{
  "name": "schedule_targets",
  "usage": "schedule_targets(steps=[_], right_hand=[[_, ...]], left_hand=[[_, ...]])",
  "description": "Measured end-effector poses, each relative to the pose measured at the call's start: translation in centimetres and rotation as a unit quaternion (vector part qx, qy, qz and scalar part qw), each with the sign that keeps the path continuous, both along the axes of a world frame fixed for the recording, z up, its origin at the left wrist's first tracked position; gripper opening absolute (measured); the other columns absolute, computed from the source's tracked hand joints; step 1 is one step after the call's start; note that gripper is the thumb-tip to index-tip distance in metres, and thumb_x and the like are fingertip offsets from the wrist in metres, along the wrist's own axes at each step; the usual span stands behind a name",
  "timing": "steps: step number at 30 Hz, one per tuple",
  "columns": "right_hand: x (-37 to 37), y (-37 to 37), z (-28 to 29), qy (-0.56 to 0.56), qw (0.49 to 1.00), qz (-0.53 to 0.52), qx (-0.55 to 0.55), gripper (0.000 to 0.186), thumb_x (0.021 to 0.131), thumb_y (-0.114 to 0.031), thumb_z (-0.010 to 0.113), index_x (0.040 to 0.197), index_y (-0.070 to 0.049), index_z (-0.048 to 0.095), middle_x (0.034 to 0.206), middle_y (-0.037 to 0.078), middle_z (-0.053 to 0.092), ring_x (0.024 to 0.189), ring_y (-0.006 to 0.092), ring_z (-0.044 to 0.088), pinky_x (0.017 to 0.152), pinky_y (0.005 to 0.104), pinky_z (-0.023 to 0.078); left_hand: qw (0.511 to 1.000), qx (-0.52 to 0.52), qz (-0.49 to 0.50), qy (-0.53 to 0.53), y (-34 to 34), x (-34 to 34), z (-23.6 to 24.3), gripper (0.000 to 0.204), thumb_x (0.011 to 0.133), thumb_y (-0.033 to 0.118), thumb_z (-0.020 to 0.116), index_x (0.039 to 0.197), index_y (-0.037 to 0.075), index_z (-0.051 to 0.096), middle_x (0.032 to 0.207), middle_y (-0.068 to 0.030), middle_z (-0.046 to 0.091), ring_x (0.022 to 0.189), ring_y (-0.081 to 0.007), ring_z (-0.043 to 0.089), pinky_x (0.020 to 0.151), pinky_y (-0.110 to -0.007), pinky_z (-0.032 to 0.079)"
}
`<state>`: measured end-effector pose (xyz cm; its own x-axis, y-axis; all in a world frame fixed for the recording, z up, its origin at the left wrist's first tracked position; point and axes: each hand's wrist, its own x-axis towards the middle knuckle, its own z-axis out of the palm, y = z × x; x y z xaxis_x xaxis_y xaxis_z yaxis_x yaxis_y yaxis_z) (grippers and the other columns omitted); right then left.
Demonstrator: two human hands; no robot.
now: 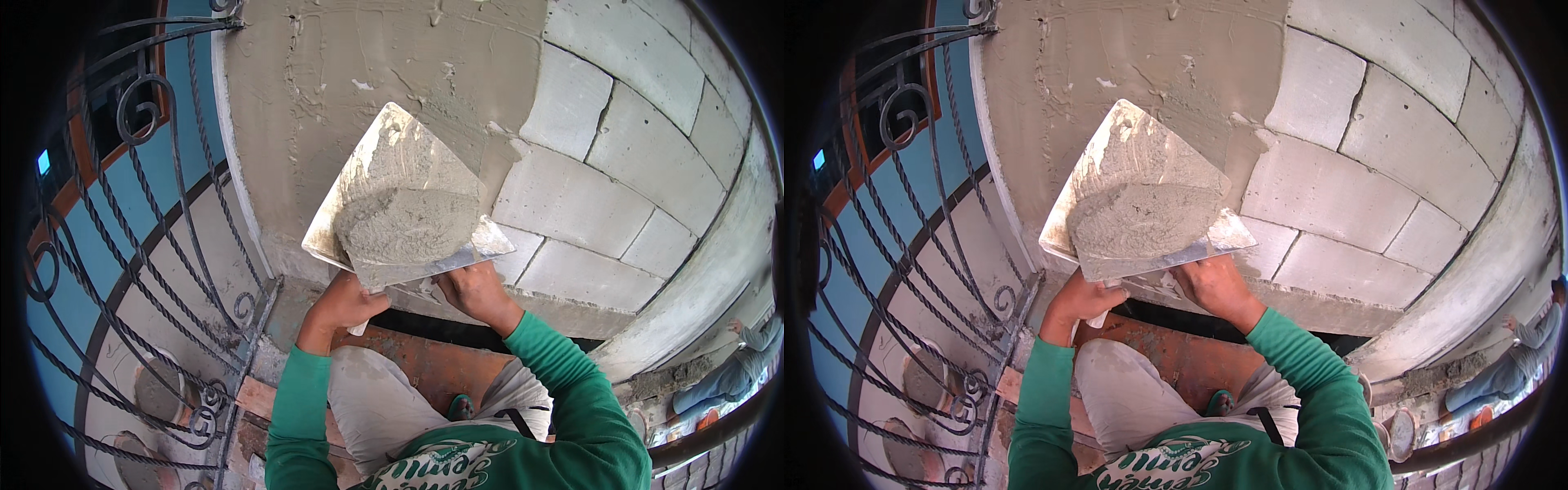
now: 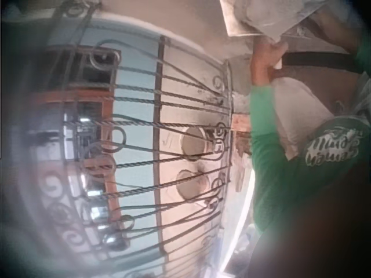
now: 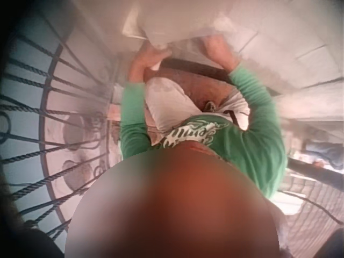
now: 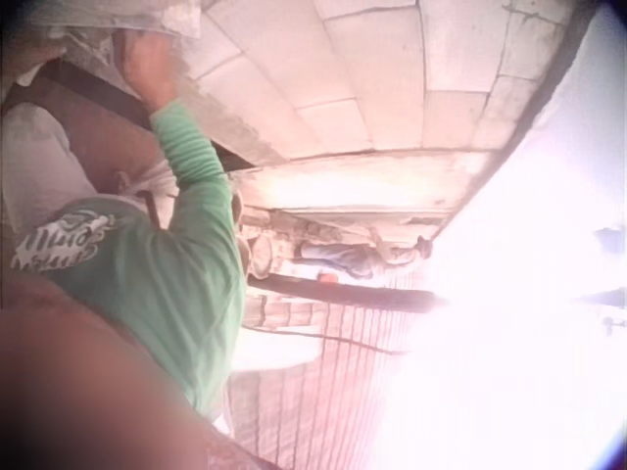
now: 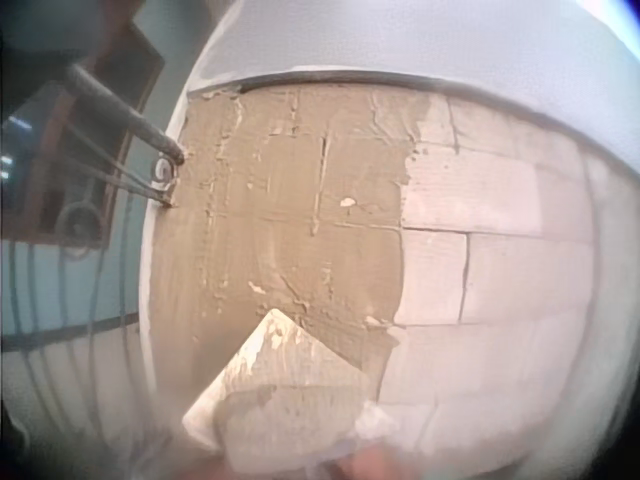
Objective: The person scoops plaster from a bucket using a trowel and applies it to a curved wall surface. They repeatedly transfer plaster onto a hawk and smooth it onto the wall with the trowel.
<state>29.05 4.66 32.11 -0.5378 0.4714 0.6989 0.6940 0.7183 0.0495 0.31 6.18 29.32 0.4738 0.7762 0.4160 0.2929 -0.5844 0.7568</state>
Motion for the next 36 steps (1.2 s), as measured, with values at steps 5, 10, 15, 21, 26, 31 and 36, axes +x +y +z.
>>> schedule_targets(steps=[5,10,15,21,26,31,36], right_hand=[[-1.9,2.1,4.5,0.003,0.998,-0.047,0.037,0.026,0.092,-0.017,0.077,0.112,-0.003,0.069,0.106,0.022,0.068,0.096,0.0423,0.068,0.080,0.0514,0.054],[-1.9,5.4,9.0,-0.026,0.984,-0.136,0.112,0.033,0.093,-0.021,0.075,0.118,-0.001,0.068,0.106,0.020,0.068,0.100,0.0401,0.068,0.082,0.0509,0.053],[-2.1,8.7,12.4,-0.115,0.967,-0.176,0.145,0.056,0.097,-0.030,0.074,0.143,-0.002,0.057,0.132,0.022,0.062,0.118,0.0405,0.062,0.099,0.0512,0.050],[-3.9,12.0,14.3,-0.184,0.944,-0.268,0.054,0.059,0.095,-0.030,0.073,0.140,-0.002,0.048,0.122,0.020,0.062,0.114,0.0391,0.065,0.094,0.0493,0.054],[-3.8,14.2,16.9,-0.211,0.935,-0.265,0.101,0.043,0.093,-0.027,0.074,0.122,-0.002,0.054,0.110,0.017,0.067,0.102,0.0377,0.070,0.087,0.0476,0.059],[-3.0,16.2,22.2,-0.220,0.931,-0.264,0.123,0.035,0.093,-0.020,0.072,0.117,-0.003,0.056,0.105,0.017,0.070,0.103,0.0367,0.071,0.086,0.0478,0.058],[-3.2,17.4,29.0,-0.238,0.919,-0.267,0.165,0.034,0.094,-0.021,0.073,0.118,-0.003,0.056,0.098,0.018,0.073,0.093,0.0381,0.073,0.082,0.0493,0.059]], left_hand=[[0.999,-0.009,-0.020,-0.032,1.5,-0.5,-0.3,0.060,0.080,0.018,0.082,0.132,-0.007,0.064,0.131,-0.0219,0.069,0.122,-0.0303,0.064,0.107,-0.041,0.048],[0.988,-0.144,-0.055,-0.029,2.1,-0.6,-6.6,0.067,0.079,0.017,0.083,0.137,-0.007,0.059,0.125,-0.0183,0.070,0.112,-0.0252,0.064,0.101,-0.036,0.049],[0.949,-0.276,-0.058,-0.142,2.7,-0.8,-13.3,0.059,0.081,0.012,0.080,0.133,-0.006,0.058,0.111,-0.0166,0.070,0.096,-0.0239,0.066,0.083,-0.036,0.053],[0.915,-0.317,-0.055,-0.244,5.8,-2.1,-14.3,0.034,0.084,0.004,0.076,0.115,-0.001,0.062,0.081,-0.0068,0.066,0.059,-0.0139,0.062,0.052,-0.031,0.052],[0.903,-0.330,-0.051,-0.271,7.7,-1.6,-12.5,0.026,0.083,0.001,0.075,0.105,0.001,0.061,0.083,-0.0050,0.062,0.058,-0.0138,0.061,0.052,-0.031,0.052],[0.905,-0.340,-0.069,-0.248,9.1,-0.9,-11.2,0.026,0.082,0.000,0.075,0.104,0.001,0.061,0.084,-0.0053,0.062,0.059,-0.0143,0.061,0.051,-0.031,0.052],[0.890,-0.335,-0.101,-0.292,9.7,-0.5,-10.5,0.026,0.081,0.000,0.076,0.103,0.002,0.062,0.083,-0.0059,0.063,0.058,-0.0146,0.062,0.052,-0.031,0.052]])
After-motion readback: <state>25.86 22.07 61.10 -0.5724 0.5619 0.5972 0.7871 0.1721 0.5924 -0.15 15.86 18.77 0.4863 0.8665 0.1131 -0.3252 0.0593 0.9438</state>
